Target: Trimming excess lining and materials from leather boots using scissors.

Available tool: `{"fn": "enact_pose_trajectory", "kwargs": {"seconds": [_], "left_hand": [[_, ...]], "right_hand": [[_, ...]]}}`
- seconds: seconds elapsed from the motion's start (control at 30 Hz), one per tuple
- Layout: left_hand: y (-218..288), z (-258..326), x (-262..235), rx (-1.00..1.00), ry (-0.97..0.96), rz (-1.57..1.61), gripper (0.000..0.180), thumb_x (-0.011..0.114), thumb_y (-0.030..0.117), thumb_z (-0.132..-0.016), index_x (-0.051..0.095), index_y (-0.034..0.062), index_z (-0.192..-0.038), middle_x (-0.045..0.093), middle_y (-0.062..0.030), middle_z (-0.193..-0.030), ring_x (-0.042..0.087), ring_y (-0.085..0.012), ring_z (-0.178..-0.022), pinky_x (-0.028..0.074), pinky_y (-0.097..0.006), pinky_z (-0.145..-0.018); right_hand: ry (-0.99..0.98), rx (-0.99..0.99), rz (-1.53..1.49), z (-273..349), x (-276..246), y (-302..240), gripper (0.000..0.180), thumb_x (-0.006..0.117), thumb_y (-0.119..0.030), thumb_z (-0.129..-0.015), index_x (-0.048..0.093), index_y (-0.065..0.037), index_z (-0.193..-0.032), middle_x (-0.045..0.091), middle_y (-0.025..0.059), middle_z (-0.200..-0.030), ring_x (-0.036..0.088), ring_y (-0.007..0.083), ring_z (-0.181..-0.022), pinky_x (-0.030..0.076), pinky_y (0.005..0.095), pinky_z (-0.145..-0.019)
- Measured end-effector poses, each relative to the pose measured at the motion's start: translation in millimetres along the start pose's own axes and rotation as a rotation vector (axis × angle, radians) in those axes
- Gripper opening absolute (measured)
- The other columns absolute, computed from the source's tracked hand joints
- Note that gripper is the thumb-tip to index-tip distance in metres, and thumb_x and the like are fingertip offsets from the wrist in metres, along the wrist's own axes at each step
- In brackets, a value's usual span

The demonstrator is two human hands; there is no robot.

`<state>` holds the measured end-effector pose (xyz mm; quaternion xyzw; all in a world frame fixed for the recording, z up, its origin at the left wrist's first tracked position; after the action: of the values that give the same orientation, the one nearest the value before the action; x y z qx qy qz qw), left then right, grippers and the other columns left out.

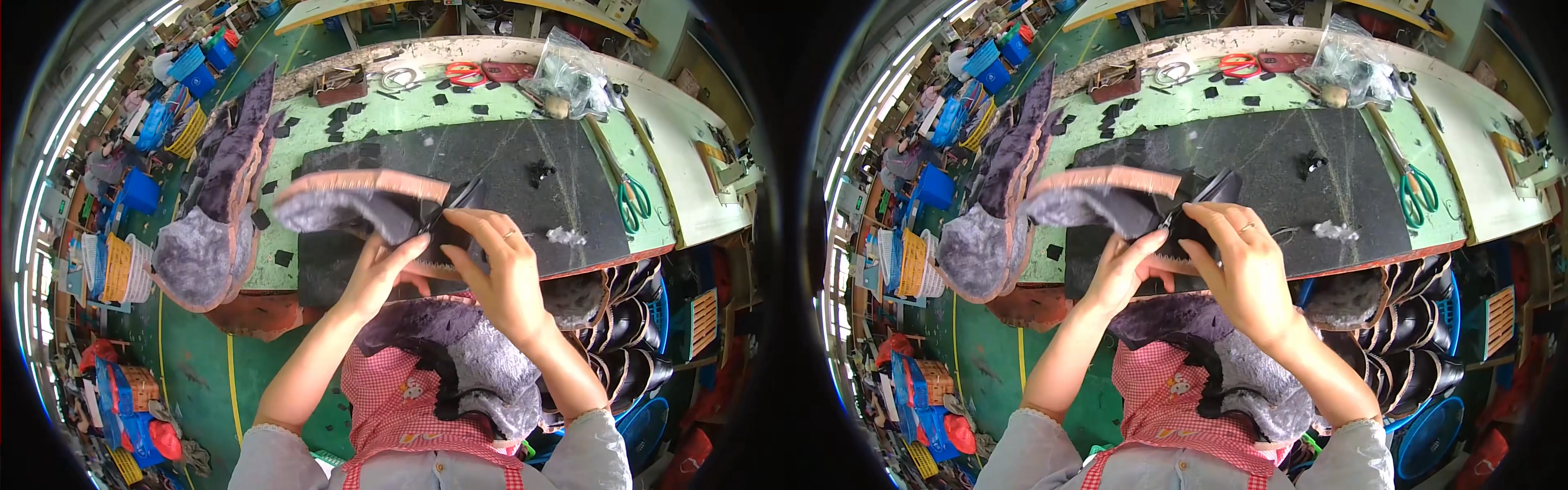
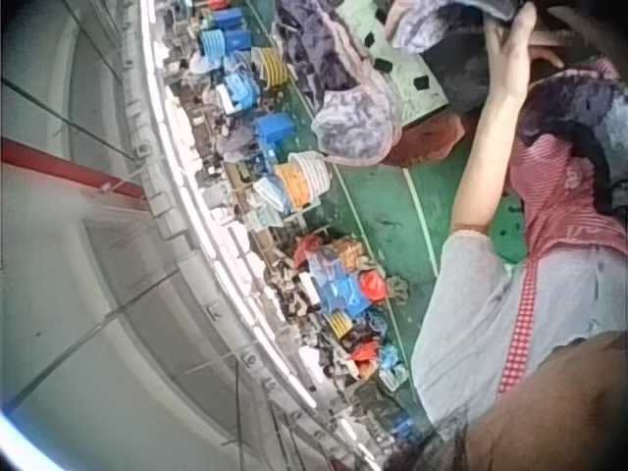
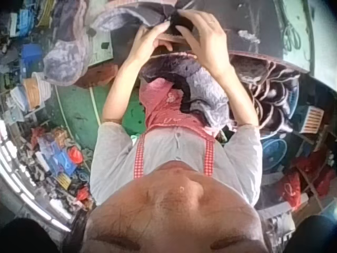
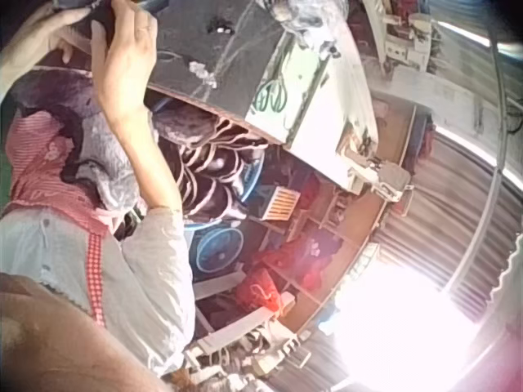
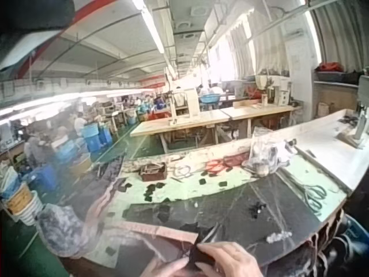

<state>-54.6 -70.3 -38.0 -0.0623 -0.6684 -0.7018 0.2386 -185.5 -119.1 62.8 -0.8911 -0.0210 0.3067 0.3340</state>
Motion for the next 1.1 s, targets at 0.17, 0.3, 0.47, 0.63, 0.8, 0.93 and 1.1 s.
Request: {"fn": "enact_pose_trajectory", "kwargs": {"seconds": [0.17,0.3,0.47,0.63,0.8,0.93,1.1], "left_hand": [[-15,4,-1,0.006,-0.033,0.004,0.029,0.047,0.016,-0.102,0.048,-0.0007,-0.125,0.059,-0.0109,-0.110,0.070,-0.0270,-0.086,0.055,-0.029,-0.053],[-8,12,-1,0.121,0.051,-0.298,0.026,0.047,0.014,-0.102,0.051,-0.0038,-0.119,0.061,-0.0116,-0.103,0.070,-0.0214,-0.082,0.054,-0.024,-0.053],[29,30,32,0.617,-0.052,-1.004,0.032,0.044,0.021,-0.101,0.051,-0.0048,-0.118,0.063,-0.0223,-0.096,0.065,-0.0362,-0.068,0.051,-0.041,-0.060],[14,35,23,0.274,0.011,-1.192,0.028,0.046,0.023,-0.100,0.056,-0.0024,-0.105,0.063,-0.0247,-0.085,0.062,-0.0428,-0.079,0.049,-0.047,-0.070],[-10,54,20,0.112,-0.073,-1.009,0.029,0.048,0.022,-0.099,0.058,-0.0035,-0.109,0.064,-0.0232,-0.102,0.061,-0.0380,-0.100,0.046,-0.046,-0.087],[-8,42,-7,-0.092,-0.125,-0.521,0.037,0.060,0.026,-0.095,0.061,-0.0029,-0.118,0.064,-0.0067,-0.117,0.058,-0.0144,-0.108,0.045,-0.031,-0.095],[-3,51,1,0.012,-0.072,-0.130,0.059,0.057,0.025,-0.090,0.042,-0.0072,-0.137,0.051,-0.0201,-0.137,0.052,-0.0310,-0.125,0.038,-0.044,-0.109]], "right_hand": [[-0.073,-0.023,0.097,4,27,9,0.023,0.070,-0.013,-0.080,0.066,0.000,-0.098,0.066,0.0107,-0.097,0.062,0.0290,-0.092,0.049,0.0374,-0.083],[-0.059,0.160,0.003,5,24,31,0.021,0.076,-0.020,-0.075,0.068,-0.004,-0.087,0.066,0.0083,-0.092,0.061,0.0278,-0.085,0.047,0.0369,-0.079],[-0.010,0.237,-0.200,17,26,43,0.021,0.083,-0.021,-0.068,0.069,-0.011,-0.080,0.065,0.0011,-0.094,0.056,0.0213,-0.095,0.036,0.0366,-0.089],[-0.027,0.187,-0.146,18,25,32,0.022,0.083,-0.019,-0.066,0.069,-0.012,-0.081,0.063,0.0013,-0.100,0.053,0.0229,-0.101,0.035,0.0384,-0.093],[0.305,0.286,-0.429,-24,-16,114,0.011,0.077,-0.009,-0.076,0.068,-0.004,-0.079,0.067,0.0060,-0.094,0.061,0.0174,-0.097,0.045,0.0318,-0.090],[0.202,0.398,-0.716,-13,9,91,0.010,0.074,-0.005,-0.080,0.066,-0.001,-0.083,0.071,0.0049,-0.093,0.064,0.0128,-0.089,0.048,0.0279,-0.089],[0.161,0.206,-0.560,2,0,27,0.025,0.080,-0.003,-0.073,0.065,-0.001,-0.094,0.069,0.0068,-0.093,0.066,0.0150,-0.085,0.052,0.0310,-0.082]]}}
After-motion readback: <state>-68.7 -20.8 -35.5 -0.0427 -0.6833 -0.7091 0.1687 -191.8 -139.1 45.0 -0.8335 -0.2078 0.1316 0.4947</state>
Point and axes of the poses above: each hand's wrist, its own z-axis away from the middle knuckle, its own x-axis out of the palm, y = z × x, the point moved 10 cm from there along -z, towards the middle knuckle
